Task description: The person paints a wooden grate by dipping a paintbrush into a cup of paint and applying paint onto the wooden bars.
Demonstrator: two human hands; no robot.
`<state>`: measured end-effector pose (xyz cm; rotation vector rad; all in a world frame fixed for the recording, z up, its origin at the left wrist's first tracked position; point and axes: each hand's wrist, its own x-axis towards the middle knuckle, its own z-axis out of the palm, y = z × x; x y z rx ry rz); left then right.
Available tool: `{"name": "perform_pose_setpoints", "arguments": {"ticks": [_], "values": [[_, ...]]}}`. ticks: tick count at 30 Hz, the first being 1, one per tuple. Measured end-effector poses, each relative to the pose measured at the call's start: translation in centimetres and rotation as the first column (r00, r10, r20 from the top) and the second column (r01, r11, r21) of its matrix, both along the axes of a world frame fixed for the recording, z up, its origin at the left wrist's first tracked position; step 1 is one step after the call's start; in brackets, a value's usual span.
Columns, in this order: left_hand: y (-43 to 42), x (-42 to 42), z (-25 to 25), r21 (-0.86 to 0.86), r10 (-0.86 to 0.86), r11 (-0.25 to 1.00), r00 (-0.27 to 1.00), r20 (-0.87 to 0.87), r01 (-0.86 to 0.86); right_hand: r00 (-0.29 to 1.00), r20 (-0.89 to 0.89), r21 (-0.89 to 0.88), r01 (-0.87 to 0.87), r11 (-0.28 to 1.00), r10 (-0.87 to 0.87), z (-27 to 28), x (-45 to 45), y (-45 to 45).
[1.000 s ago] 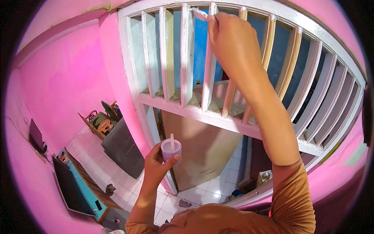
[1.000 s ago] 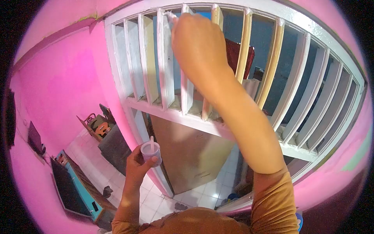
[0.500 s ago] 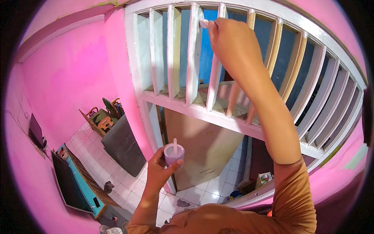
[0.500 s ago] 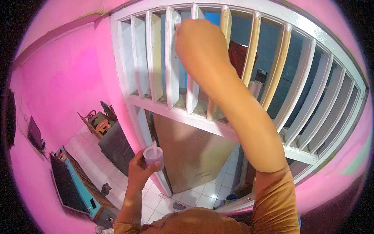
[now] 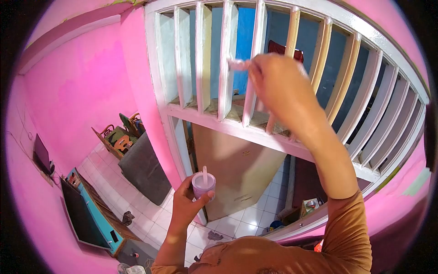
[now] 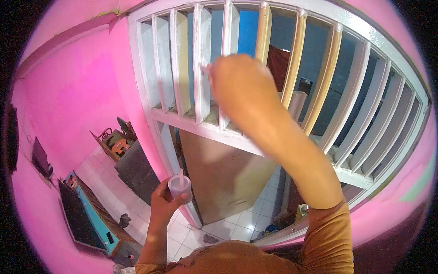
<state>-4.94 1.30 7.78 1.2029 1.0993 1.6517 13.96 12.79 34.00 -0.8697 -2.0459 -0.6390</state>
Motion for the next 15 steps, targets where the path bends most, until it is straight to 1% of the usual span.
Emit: {"name": "perform_pose_setpoints", "arguments": {"ticks": [2, 3, 4, 6, 7, 8, 10, 11, 14, 15], "values": [[0.1, 0.0, -0.4, 0.021, -0.005, 1.0, 1.0, -0.025, 0.006, 0.999, -0.048, 0.131, 0.028, 0.991, -0.022, 2.0, 0.3, 1.0], [0.0, 0.1, -0.2, 0.013, -0.008, 1.0, 1.0, -0.027, 0.008, 0.994, -0.101, 0.182, 0.06, 0.981, -0.042, 3.1, 0.1, 1.2], [0.0, 0.2, 0.2, 0.006, -0.012, 1.0, 0.999, -0.034, 0.012, 0.994, -0.104, 0.175, 0.064, 0.982, -0.046, 4.0, 0.0, 1.6], [0.1, 0.5, 0.2, -0.003, -0.016, 1.0, 0.999, -0.04, 0.015, 0.992, -0.123, 0.233, 0.041, 0.972, -0.012, 5.2, -0.5, 2.1], [0.2, 0.6, 0.0, 0.001, -0.023, 1.0, 0.999, -0.028, 0.023, 0.994, -0.107, 0.166, 0.043, 0.985, -0.026, 4.7, -0.8, 1.4], [0.3, 0.6, -0.1, 0.005, -0.031, 1.0, 0.999, -0.014, 0.031, 0.994, -0.105, 0.163, 0.046, 0.985, -0.029, 3.8, -0.9, 1.5], [0.3, 0.7, -0.4, 0.008, -0.036, 0.999, 0.999, 0.0, 0.036, 0.997, 0.011, 0.091, 0.075, 0.993, -0.076, 1.4, -1.2, 1.7], [0.3, 0.7, -0.5, 0.014, -0.037, 0.999, 0.999, 0.011, 0.036, 0.996, 0.056, -0.006, 0.069, 0.998, -0.068, 0.4, -1.0, 0.7], [0.1, 0.3, -0.6, -0.008, -0.034, 0.999, 0.999, -0.022, 0.034, 0.995, 0.05, -0.048, 0.083, 0.995, -0.081, 0.7, -0.8, 0.0], [0.1, 0.3, -0.6, -0.01, -0.035, 0.999, 0.999, -0.025, 0.035, 0.997, 0.023, 0.144, 0.072, 0.987, -0.076, 1.5, -0.7, 1.3]]}}
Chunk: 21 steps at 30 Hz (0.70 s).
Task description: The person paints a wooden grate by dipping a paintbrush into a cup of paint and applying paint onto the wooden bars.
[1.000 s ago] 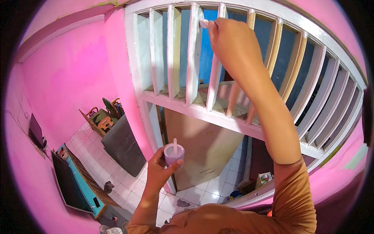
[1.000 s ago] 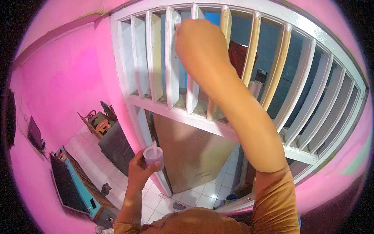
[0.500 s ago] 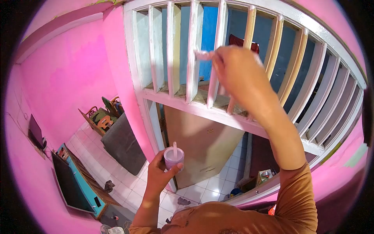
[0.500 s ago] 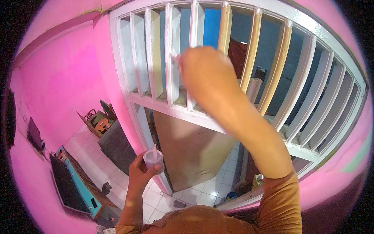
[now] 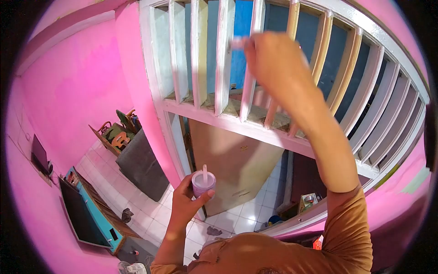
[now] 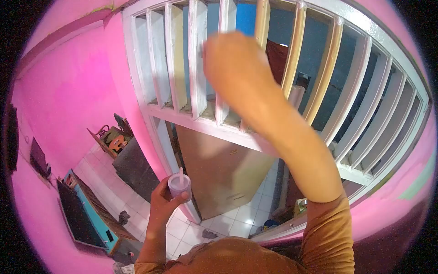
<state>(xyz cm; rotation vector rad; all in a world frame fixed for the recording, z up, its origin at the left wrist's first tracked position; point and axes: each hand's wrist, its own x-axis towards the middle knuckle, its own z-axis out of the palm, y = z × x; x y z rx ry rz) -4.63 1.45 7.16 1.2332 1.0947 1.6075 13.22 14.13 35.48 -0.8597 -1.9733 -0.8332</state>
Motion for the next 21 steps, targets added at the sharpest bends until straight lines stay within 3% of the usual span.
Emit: {"name": "perform_pose_setpoints", "arguments": {"ticks": [4, 8, 10, 16, 17, 19, 20, 21], "values": [[0.1, 0.2, -0.1, 0.01, -0.014, 1.0, 1.0, 0.007, 0.014, 0.976, -0.185, 0.027, -0.115, 0.993, 0.118, 3.7, -0.8, 1.5], [0.0, 0.3, 0.0, -0.017, -0.025, 1.0, 0.999, 0.022, 0.025, 1.0, 0.001, 0.062, -0.008, 0.998, 0.008, 0.7, -0.8, 0.9], [-0.1, 0.0, 0.0, -0.019, -0.021, 1.0, 1.0, 0.003, 0.021, 0.997, 0.041, -0.18, 0.066, 0.981, -0.059, -0.5, -0.7, -0.1], [0.1, -0.4, -0.5, -0.002, -0.023, 1.0, 1.0, -0.012, 0.023, 0.994, -0.099, 0.061, -0.043, 0.997, 0.049, 4.2, -0.9, 2.3], [0.2, -0.3, -0.5, 0.007, -0.027, 1.0, 1.0, 0.008, 0.027, 0.994, -0.1, 0.058, -0.042, 0.997, 0.048, 5.0, -1.2, 1.3], [0.1, -0.2, -0.3, 0.007, -0.032, 0.999, 0.999, 0.009, 0.032, 0.984, -0.096, -0.271, 0.12, 0.955, -0.15, 6.3, -1.8, -0.5], [0.1, -0.1, -0.3, 0.013, -0.036, 0.999, 0.999, 0.012, 0.036, 0.984, -0.093, -0.273, 0.121, 0.954, -0.152, 5.2, -1.6, -0.1], [0.1, -0.1, -0.4, 0.011, -0.036, 0.999, 0.999, 0.017, 0.036, 0.994, -0.078, -0.135, 0.069, 0.988, -0.08, 3.0, -1.2, 0.8]]}}
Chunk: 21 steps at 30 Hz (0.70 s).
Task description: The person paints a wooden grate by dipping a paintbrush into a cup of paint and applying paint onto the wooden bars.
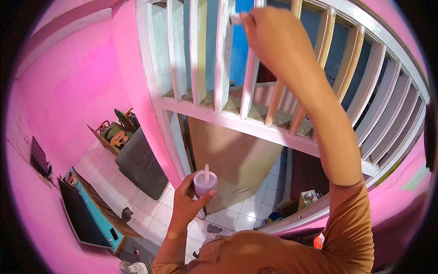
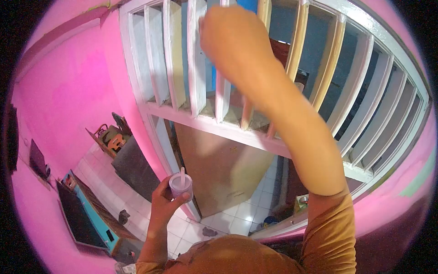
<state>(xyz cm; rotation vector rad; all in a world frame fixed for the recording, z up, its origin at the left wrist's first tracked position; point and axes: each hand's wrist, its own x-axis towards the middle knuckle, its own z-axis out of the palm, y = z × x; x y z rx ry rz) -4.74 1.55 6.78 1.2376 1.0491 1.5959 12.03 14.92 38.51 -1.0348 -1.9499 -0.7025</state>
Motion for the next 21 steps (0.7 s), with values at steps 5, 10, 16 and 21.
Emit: {"name": "perform_pose_setpoints", "arguments": {"ticks": [5, 10, 16, 21], "values": [[-0.3, -0.7, -0.2, -0.025, -0.013, 1.0, 0.999, -0.046, 0.012, 0.984, 0.137, -0.015, -0.113, 0.994, 0.114, -5.9, 1.4, -1.4], [0.1, -0.5, -0.1, -0.026, -0.01, 1.0, 0.998, -0.056, 0.009, 0.994, 0.02, 0.27, -0.105, 0.957, 0.104, -3.5, 1.6, -0.7], [-0.1, -0.3, -0.7, -0.014, -0.008, 1.0, 0.999, -0.049, 0.007, 0.978, 0.148, 0.004, -0.148, 0.989, 0.145, -8.9, 1.6, -2.4], [-0.3, -0.1, -1.0, -0.01, -0.005, 1.0, 0.999, -0.042, 0.005, 0.986, 0.083, -0.031, -0.145, 0.989, 0.147, -9.0, 1.7, -2.0]]}}
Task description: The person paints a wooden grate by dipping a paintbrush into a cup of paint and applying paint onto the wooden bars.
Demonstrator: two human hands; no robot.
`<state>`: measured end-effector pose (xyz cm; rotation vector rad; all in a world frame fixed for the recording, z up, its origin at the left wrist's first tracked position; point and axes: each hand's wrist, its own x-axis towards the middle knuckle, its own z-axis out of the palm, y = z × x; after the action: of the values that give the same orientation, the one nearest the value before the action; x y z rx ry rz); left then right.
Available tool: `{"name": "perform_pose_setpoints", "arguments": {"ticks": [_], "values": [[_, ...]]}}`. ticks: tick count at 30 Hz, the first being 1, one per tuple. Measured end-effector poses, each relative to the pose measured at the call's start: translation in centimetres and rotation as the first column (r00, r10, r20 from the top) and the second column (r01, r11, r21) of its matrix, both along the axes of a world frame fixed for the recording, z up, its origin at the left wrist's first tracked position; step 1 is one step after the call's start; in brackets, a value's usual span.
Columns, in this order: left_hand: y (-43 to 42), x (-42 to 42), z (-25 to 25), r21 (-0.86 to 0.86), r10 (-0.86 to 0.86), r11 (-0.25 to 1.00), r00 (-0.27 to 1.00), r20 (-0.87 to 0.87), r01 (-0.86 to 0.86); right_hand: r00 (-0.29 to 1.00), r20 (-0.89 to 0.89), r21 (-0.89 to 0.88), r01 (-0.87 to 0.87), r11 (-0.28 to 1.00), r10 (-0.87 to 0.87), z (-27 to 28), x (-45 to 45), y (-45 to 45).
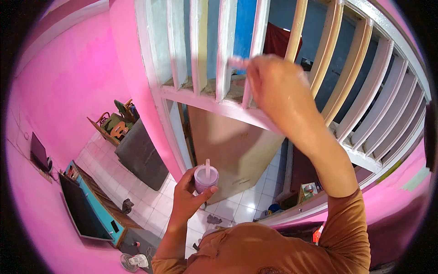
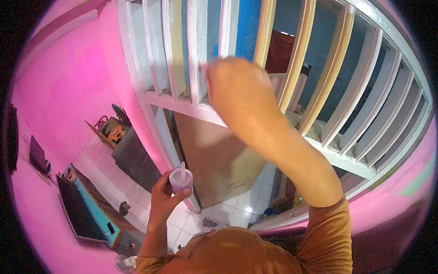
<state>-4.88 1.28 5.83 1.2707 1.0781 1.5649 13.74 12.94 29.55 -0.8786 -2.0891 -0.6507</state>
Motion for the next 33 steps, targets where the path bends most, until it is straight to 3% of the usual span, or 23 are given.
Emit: {"name": "perform_pose_setpoints", "arguments": {"ticks": [3, 5, 7, 9, 11, 13, 14, 19, 21, 22, 25, 28, 31, 33], "values": [[0.0, 0.4, -0.2, 0.017, -0.006, 1.0, 1.0, 0.011, 0.006, 0.996, -0.086, -0.011, 0.038, 0.999, -0.038, 0.9, -0.2, 0.3], [-0.1, 0.7, -0.1, 0.01, -0.012, 1.0, 1.0, 0.005, 0.012, 1.0, 0.011, 0.016, 0.013, 1.0, -0.013, -0.6, -0.1, 0.7], [-0.1, 0.7, -0.4, 0.002, -0.016, 1.0, 1.0, 0.014, 0.016, 0.998, 0.065, -0.081, 0.002, 0.997, 0.004, -1.9, -0.1, 0.2], [-0.3, 0.6, -0.5, -0.007, -0.013, 1.0, 1.0, 0.017, 0.013, 0.982, 0.187, 0.013, -0.01, 1.0, 0.008, -2.5, -0.1, 0.4], [-0.4, 0.7, -0.4, -0.016, -0.023, 1.0, 1.0, 0.013, 0.023, 0.996, 0.092, -0.044, -0.011, 0.999, 0.015, -1.0, -0.3, 0.7], [-0.4, 0.7, -0.5, -0.026, -0.013, 1.0, 1.0, 0.007, 0.013, 1.0, -0.027, 0.114, -0.008, 0.993, 0.011, 0.9, -0.4, 1.2], [-0.4, 0.8, -0.5, -0.03, -0.003, 1.0, 1.0, 0.004, 0.003, 0.997, -0.07, 0.083, -0.015, 0.996, 0.02, 1.6, -0.4, 1.1], [-0.4, 0.9, -0.7, -0.009, 0.018, 1.0, 1.0, -0.009, -0.018, 0.999, -0.032, 0.077, -0.031, 0.997, 0.034, -0.9, -0.2, 0.4], [-0.3, 0.8, -0.8, -0.001, 0.035, 0.999, 0.999, -0.009, -0.035, 0.999, -0.007, -0.122, -0.037, 0.992, 0.036, -1.9, 0.0, -0.4], [-0.2, 0.8, -0.8, 0.027, 0.048, 0.999, 0.998, -0.039, -0.047, 0.999, -0.003, -0.061, -0.044, 0.997, 0.044, -2.1, 0.6, -0.4], [0.2, 0.7, -1.5, 0.011, 0.072, 0.997, 0.997, -0.02, -0.071, 0.987, -0.104, -0.134, -0.132, 0.982, 0.119, -1.5, 2.3, -2.3], [0.3, 1.0, -1.3, -0.041, 0.054, 0.998, 0.998, -0.017, -0.054, 0.947, -0.252, -0.368, -0.285, 0.885, 0.2, -1.9, 4.1, -4.6], [0.7, 1.2, -1.9, 0.038, 0.043, 0.998, 0.999, 0.023, -0.044, 0.906, -0.327, -0.514, -0.409, 0.754, 0.268, -3.0, 5.8, -5.1], [0.7, 1.0, -2.1, 0.068, 0.002, 0.998, 1.0, 0.029, -0.004, 0.924, -0.076, -0.609, -0.34, 0.717, 0.374, -2.9, 5.8, -5.6]]}}
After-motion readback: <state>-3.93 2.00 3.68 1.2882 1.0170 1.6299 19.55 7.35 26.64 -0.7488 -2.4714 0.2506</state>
